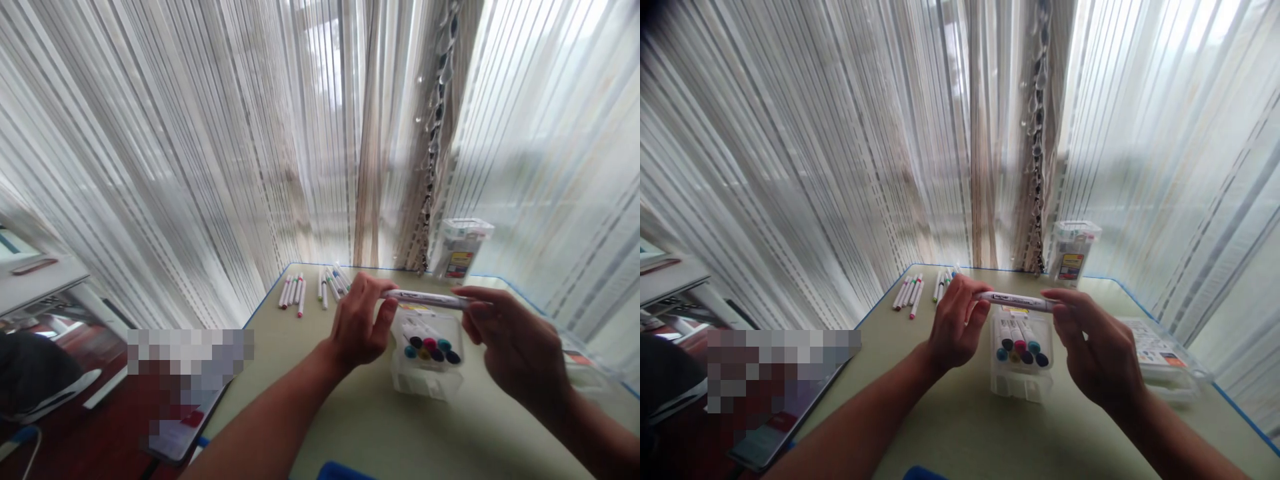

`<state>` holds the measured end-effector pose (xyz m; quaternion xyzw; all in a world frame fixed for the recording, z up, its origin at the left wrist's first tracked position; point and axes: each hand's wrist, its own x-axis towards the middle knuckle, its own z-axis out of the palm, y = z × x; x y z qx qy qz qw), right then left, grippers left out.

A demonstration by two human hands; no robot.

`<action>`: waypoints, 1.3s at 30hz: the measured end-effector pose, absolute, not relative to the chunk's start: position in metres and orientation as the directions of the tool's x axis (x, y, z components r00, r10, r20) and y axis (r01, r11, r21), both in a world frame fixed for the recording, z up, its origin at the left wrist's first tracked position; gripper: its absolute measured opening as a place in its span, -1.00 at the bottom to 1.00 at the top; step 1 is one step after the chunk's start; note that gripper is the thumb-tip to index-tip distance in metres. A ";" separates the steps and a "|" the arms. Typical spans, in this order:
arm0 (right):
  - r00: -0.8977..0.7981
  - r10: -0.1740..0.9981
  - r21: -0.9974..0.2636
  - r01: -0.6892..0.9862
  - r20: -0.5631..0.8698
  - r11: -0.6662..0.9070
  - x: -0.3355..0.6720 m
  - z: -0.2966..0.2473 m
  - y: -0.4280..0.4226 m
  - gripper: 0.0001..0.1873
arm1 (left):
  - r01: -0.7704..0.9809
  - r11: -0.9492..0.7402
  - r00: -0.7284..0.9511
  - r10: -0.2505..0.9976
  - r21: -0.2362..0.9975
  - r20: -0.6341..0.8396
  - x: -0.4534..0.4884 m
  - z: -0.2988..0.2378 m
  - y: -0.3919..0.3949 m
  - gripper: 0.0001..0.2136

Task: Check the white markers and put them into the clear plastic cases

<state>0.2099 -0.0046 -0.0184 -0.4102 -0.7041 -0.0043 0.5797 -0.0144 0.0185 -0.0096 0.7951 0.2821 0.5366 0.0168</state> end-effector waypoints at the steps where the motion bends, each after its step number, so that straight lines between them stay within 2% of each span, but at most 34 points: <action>1: -0.014 0.581 -0.464 0.586 0.814 0.664 0.210 -0.019 -0.004 -0.78 | 0.430 -0.839 0.264 0.470 0.334 0.842 -0.014 -0.010 0.019 -0.83; 14: -0.081 0.562 -0.401 0.616 0.823 0.677 0.207 -0.013 -0.007 -0.79 | 0.419 -0.842 0.262 0.470 0.339 0.843 -0.014 -0.013 0.020 -0.84; 30: -0.085 0.564 -0.407 0.606 0.821 0.683 0.204 -0.007 -0.010 -0.83 | 0.426 -0.838 0.281 0.482 0.342 0.830 -0.014 -0.008 0.019 -0.86; 39: -0.092 0.520 -0.394 0.546 0.849 0.739 0.204 -0.009 -0.009 -0.84 | 0.376 -0.830 0.264 0.522 0.412 0.811 -0.013 -0.007 0.020 -0.91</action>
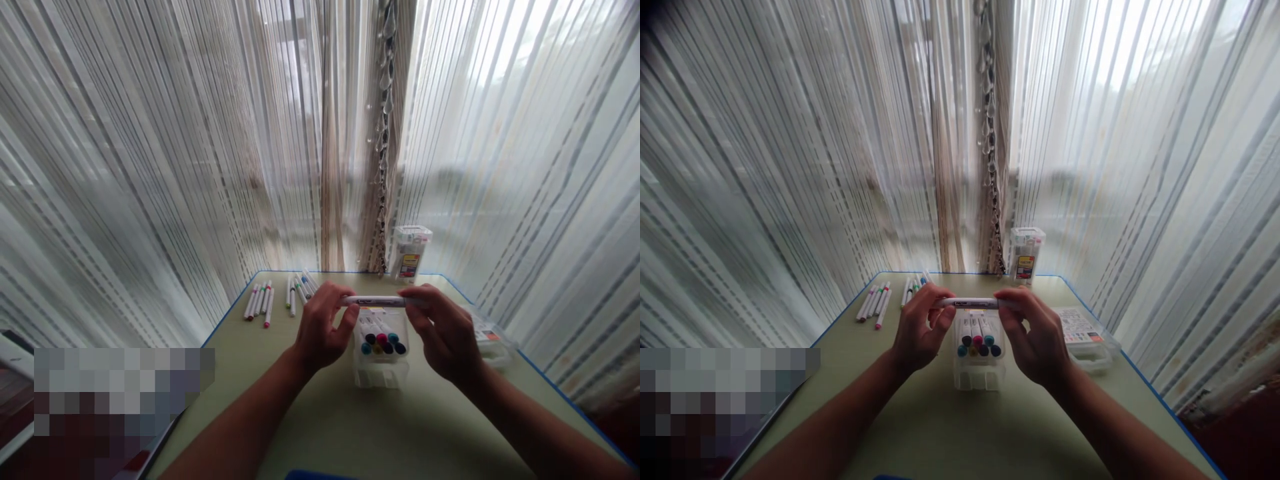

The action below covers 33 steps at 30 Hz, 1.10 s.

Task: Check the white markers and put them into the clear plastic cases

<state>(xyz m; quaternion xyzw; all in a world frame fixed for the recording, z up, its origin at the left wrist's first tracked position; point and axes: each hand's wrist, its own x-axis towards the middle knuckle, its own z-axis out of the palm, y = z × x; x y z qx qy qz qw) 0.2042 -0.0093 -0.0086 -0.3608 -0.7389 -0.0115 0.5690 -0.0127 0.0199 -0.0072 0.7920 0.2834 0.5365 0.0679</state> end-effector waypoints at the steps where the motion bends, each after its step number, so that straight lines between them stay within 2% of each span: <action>1: -0.096 0.513 -0.389 0.538 0.853 0.748 0.204 -0.008 -0.009 -0.84 | 0.362 -0.830 0.260 0.526 0.423 0.810 -0.012 -0.007 0.020 -0.90; 5: -0.108 0.512 -0.393 0.513 0.852 0.763 0.202 -0.007 -0.011 -0.87 | 0.329 -0.839 0.240 0.518 0.433 0.821 -0.012 -0.009 0.021 -0.89; 9: -0.102 0.524 -0.394 0.543 0.846 0.742 0.198 -0.002 -0.013 -0.97 | 0.315 -0.865 0.240 0.470 0.390 0.849 -0.012 -0.009 0.019 -0.90; 14: -0.103 0.498 -0.371 0.543 0.861 0.754 0.193 0.005 -0.018 -0.88 | 0.318 -0.878 0.226 0.438 0.359 0.870 -0.011 -0.007 0.014 -0.89; 20: -0.117 0.510 -0.384 0.524 0.852 0.761 0.191 0.004 -0.021 -0.88 | 0.292 -0.860 0.192 0.482 0.419 0.855 -0.009 -0.009 0.015 -0.83; 25: -0.121 0.475 -0.350 0.525 0.871 0.776 0.192 0.001 -0.020 -0.82 | 0.240 -0.842 0.162 0.525 0.483 0.836 -0.006 -0.010 0.013 -0.77; 33: -0.129 0.477 -0.350 0.519 0.869 0.779 0.194 -0.001 -0.019 -0.76 | 0.228 -0.845 0.179 0.525 0.484 0.832 -0.005 -0.007 0.008 -0.75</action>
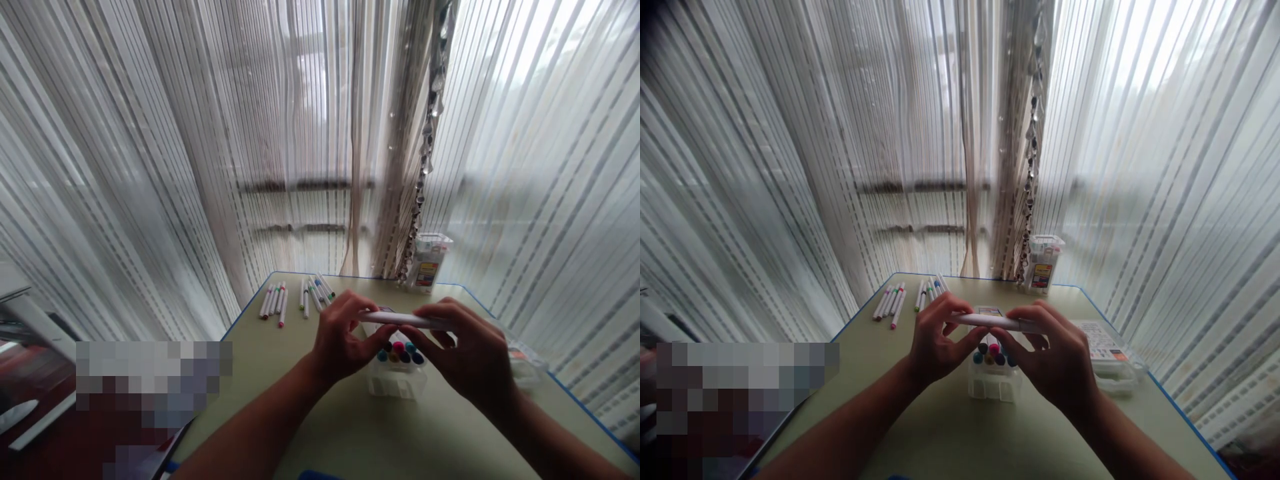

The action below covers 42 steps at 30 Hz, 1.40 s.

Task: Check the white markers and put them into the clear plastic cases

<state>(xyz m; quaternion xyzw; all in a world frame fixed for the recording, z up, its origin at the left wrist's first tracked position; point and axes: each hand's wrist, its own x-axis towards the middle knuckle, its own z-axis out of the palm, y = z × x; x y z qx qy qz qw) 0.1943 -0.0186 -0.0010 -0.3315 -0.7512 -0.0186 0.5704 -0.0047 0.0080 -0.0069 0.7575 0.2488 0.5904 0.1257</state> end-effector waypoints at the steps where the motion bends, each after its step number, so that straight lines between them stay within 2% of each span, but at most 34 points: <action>1: -0.128 0.483 -0.359 0.514 0.866 0.779 0.194 -0.001 -0.018 -0.75 | 0.227 -0.846 0.186 0.524 0.483 0.831 -0.005 -0.007 0.008 -0.75; 12: -0.106 0.499 -0.375 0.533 0.860 0.759 0.195 -0.003 -0.018 -0.73 | 0.221 -0.865 0.240 0.496 0.450 0.835 -0.006 -0.007 0.004 -0.83; 27: -0.194 0.483 -0.306 0.564 0.854 0.767 0.197 -0.002 -0.023 -0.84 | 0.231 -0.850 0.158 0.514 0.474 0.843 -0.004 -0.009 0.008 -0.76; 36: -0.163 0.442 -0.267 0.601 0.882 0.754 0.199 -0.008 -0.018 -0.83 | 0.258 -0.895 0.202 0.419 0.364 0.885 -0.005 -0.006 0.005 -0.88; 42: -0.165 0.452 -0.267 0.616 0.876 0.741 0.199 -0.005 -0.018 -0.92 | 0.291 -0.877 0.193 0.446 0.383 0.874 -0.006 -0.006 0.004 -0.88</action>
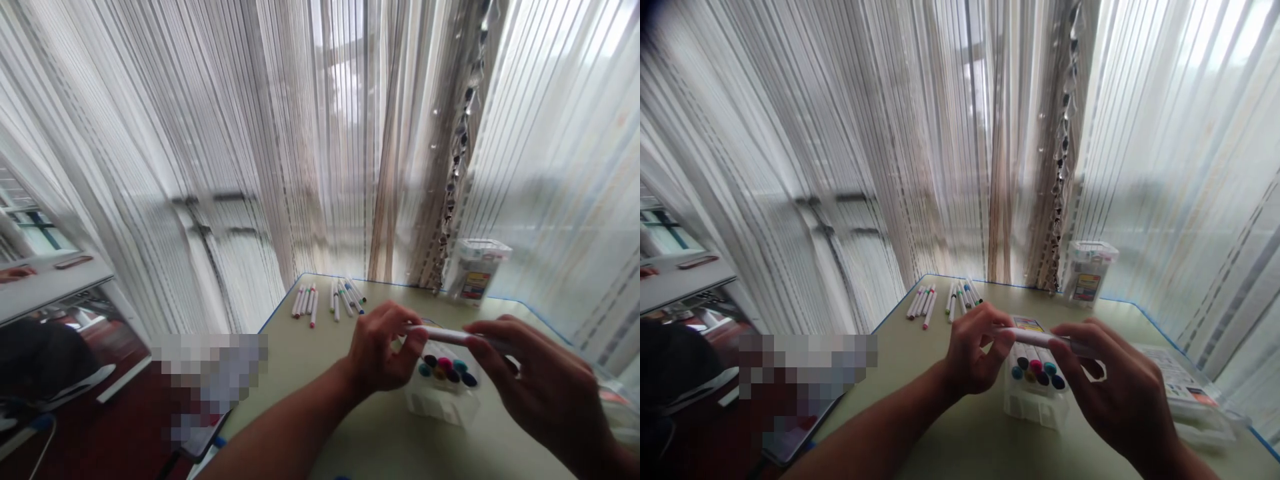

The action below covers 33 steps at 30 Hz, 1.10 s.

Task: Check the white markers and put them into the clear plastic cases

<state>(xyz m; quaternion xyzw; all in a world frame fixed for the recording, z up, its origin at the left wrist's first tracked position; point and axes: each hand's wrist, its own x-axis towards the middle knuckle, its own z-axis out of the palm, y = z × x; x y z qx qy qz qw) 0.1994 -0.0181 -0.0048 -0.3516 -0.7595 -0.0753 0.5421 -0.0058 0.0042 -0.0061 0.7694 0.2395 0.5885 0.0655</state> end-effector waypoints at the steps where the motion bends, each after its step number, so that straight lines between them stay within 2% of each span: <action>1: -0.159 0.450 -0.267 0.618 0.879 0.739 0.200 -0.004 -0.018 -0.91 | 0.299 -0.875 0.194 0.446 0.381 0.874 -0.006 -0.006 0.004 -0.86; 10: -0.108 0.447 -0.297 0.609 0.888 0.736 0.198 -0.006 -0.016 -0.76 | 0.326 -0.857 0.185 0.472 0.400 0.862 -0.004 -0.010 0.008 -0.77; 17: -0.140 0.459 -0.278 0.631 0.877 0.724 0.199 -0.006 -0.015 -0.82 | 0.333 -0.864 0.208 0.459 0.378 0.864 -0.004 -0.013 0.014 -0.75; 21: -0.123 0.458 -0.290 0.625 0.880 0.725 0.200 -0.008 -0.013 -0.78 | 0.334 -0.864 0.238 0.464 0.377 0.853 -0.004 -0.011 0.011 -0.78; 28: -0.118 0.461 -0.307 0.600 0.879 0.738 0.200 -0.011 -0.013 -0.77 | 0.245 -0.877 0.258 0.469 0.413 0.845 -0.008 -0.007 0.006 -0.87; 33: -0.137 0.498 -0.330 0.596 0.857 0.732 0.200 -0.008 -0.014 -0.83 | 0.224 -0.876 0.235 0.473 0.427 0.849 -0.010 -0.007 0.007 -0.83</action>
